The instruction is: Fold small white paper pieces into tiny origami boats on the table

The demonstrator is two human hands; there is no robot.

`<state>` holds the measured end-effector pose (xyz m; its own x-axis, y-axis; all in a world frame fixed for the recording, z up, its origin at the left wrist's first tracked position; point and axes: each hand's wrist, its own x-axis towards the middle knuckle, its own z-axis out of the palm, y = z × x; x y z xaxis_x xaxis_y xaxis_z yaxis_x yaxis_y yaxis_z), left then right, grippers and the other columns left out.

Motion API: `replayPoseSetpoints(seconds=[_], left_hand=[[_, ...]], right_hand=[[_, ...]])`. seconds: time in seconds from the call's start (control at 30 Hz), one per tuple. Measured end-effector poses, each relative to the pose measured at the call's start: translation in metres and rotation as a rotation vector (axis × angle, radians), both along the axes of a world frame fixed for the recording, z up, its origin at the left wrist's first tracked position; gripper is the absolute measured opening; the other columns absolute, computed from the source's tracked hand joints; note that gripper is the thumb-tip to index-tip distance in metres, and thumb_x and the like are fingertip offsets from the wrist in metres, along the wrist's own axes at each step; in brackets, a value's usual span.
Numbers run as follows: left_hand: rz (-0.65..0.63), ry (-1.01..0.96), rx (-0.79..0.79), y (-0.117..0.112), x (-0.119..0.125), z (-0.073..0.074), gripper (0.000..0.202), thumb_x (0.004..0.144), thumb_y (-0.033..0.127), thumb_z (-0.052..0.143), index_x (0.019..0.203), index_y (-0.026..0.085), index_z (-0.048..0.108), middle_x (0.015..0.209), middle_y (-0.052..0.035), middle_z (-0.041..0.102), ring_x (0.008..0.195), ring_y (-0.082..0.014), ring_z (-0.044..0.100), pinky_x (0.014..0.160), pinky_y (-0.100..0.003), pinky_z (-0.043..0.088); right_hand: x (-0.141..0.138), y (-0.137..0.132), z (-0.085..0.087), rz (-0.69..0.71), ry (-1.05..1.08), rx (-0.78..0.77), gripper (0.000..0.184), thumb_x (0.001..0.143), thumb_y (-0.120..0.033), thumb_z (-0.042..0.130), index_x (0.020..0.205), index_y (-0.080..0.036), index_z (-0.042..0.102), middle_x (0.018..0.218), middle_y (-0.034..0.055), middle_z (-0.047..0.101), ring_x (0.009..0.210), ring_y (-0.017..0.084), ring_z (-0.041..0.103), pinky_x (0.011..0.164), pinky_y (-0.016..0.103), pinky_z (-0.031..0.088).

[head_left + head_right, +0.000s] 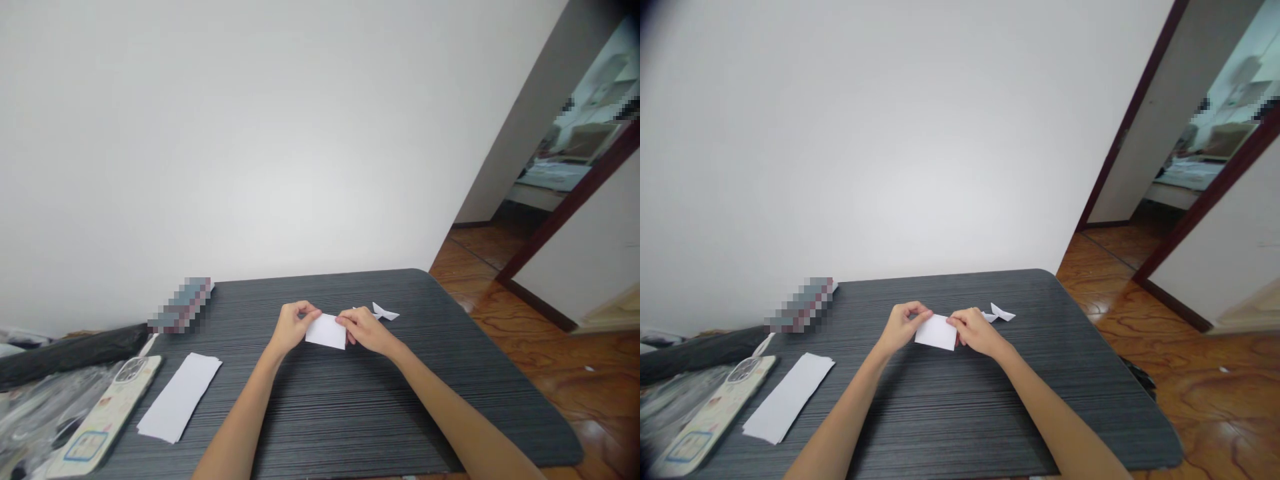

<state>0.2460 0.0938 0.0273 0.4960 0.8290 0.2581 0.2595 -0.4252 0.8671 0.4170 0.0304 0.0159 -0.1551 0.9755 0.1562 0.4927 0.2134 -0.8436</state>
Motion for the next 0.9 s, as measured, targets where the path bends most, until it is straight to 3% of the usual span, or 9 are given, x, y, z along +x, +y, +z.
replayPoseSetpoints(seconds=[0.13, 0.3, 0.37, 0.43, 0.5, 0.63, 0.73, 0.83, 0.9], left_hand=[[0.005, -0.049, -0.094, 0.009, -0.006, -0.004, 0.022, 0.07, 0.031, 0.054, 0.06, 0.013, 0.062, 0.053, -0.0021, 0.062, 0.048, -0.0123, 0.052, 0.047, -0.021, 0.036], [0.218, -0.18, -0.041, 0.021, -0.017, -0.002, 0.021, 0.072, 0.03, 0.052, 0.067, 0.012, 0.062, 0.055, -0.0043, 0.065, 0.056, -0.0142, 0.058, 0.061, -0.024, 0.043], [0.135, -0.232, -0.034, 0.019, -0.014, -0.001, 0.023, 0.076, 0.03, 0.048, 0.081, 0.012, 0.061, 0.074, -0.0078, 0.068, 0.066, -0.015, 0.061, 0.066, -0.026, 0.044], [-0.007, -0.261, -0.055, 0.013, -0.007, -0.001, 0.032, 0.079, 0.031, 0.044, 0.104, 0.015, 0.055, 0.104, -0.011, 0.061, 0.08, -0.0161, 0.06, 0.064, -0.025, 0.045], [-0.093, -0.278, -0.107, 0.008, -0.001, -0.003, 0.038, 0.079, 0.031, 0.045, 0.114, 0.016, 0.048, 0.113, -0.0118, 0.056, 0.085, -0.0162, 0.058, 0.065, -0.024, 0.045], [-0.202, -0.237, -0.262, 0.005, 0.004, -0.009, 0.05, 0.074, 0.029, 0.054, 0.12, 0.014, 0.04, 0.086, -0.0079, 0.064, 0.065, -0.0133, 0.059, 0.057, -0.023, 0.044], [-0.169, -0.217, -0.322, 0.005, 0.005, -0.013, 0.047, 0.072, 0.029, 0.055, 0.113, 0.01, 0.044, 0.07, -0.0038, 0.062, 0.048, -0.01, 0.054, 0.048, -0.022, 0.042], [-0.09, -0.18, -0.247, 0.004, 0.005, -0.014, 0.035, 0.071, 0.029, 0.057, 0.099, 0.009, 0.053, 0.072, -0.0049, 0.062, 0.054, -0.0111, 0.054, 0.049, -0.021, 0.042], [-0.104, -0.148, -0.18, 0.003, 0.006, -0.013, 0.029, 0.071, 0.028, 0.057, 0.094, 0.011, 0.057, 0.079, -0.0062, 0.062, 0.064, -0.0134, 0.056, 0.055, -0.022, 0.043]], right_hand=[[0.01, 0.004, -0.005, -0.004, 0.053, -0.04, 0.036, 0.081, -0.035, 0.041, 0.052, -0.016, 0.051, 0.039, -0.0026, 0.05, 0.038, 0.009, 0.046, 0.044, 0.019, 0.034], [0.028, 0.016, -0.013, -0.177, 0.252, -0.092, 0.035, 0.079, -0.04, 0.041, 0.058, -0.014, 0.051, 0.042, -0.0009, 0.053, 0.032, 0.007, 0.041, 0.036, 0.018, 0.028], [0.029, 0.018, -0.013, -0.171, 0.334, -0.125, 0.036, 0.079, -0.043, 0.042, 0.061, -0.013, 0.052, 0.044, 0.0001, 0.055, 0.032, 0.006, 0.04, 0.035, 0.018, 0.026], [0.025, 0.018, -0.013, -0.121, 0.369, -0.157, 0.037, 0.078, -0.044, 0.043, 0.062, -0.012, 0.052, 0.046, 0.0011, 0.056, 0.032, 0.005, 0.04, 0.035, 0.017, 0.025], [0.019, 0.016, -0.011, -0.071, 0.376, -0.188, 0.036, 0.078, -0.044, 0.044, 0.063, -0.012, 0.053, 0.049, 0.0018, 0.058, 0.032, 0.005, 0.04, 0.035, 0.017, 0.023], [0.01, 0.012, -0.008, -0.012, 0.369, -0.206, 0.034, 0.077, -0.043, 0.045, 0.067, -0.011, 0.054, 0.051, 0.0006, 0.057, 0.035, 0.004, 0.043, 0.036, 0.016, 0.023], [0.007, 0.011, -0.009, 0.007, 0.365, -0.179, 0.032, 0.075, -0.042, 0.049, 0.069, -0.011, 0.055, 0.051, -0.0003, 0.056, 0.037, 0.005, 0.044, 0.037, 0.017, 0.026], [0.004, 0.01, -0.01, 0.087, 0.327, -0.188, 0.032, 0.074, -0.04, 0.052, 0.066, -0.01, 0.057, 0.054, 0.0006, 0.056, 0.042, 0.006, 0.045, 0.041, 0.018, 0.03], [0.003, 0.009, -0.012, 0.097, 0.318, -0.184, 0.034, 0.075, -0.041, 0.051, 0.061, -0.01, 0.057, 0.05, -0.0006, 0.053, 0.043, 0.006, 0.042, 0.042, 0.018, 0.029]])
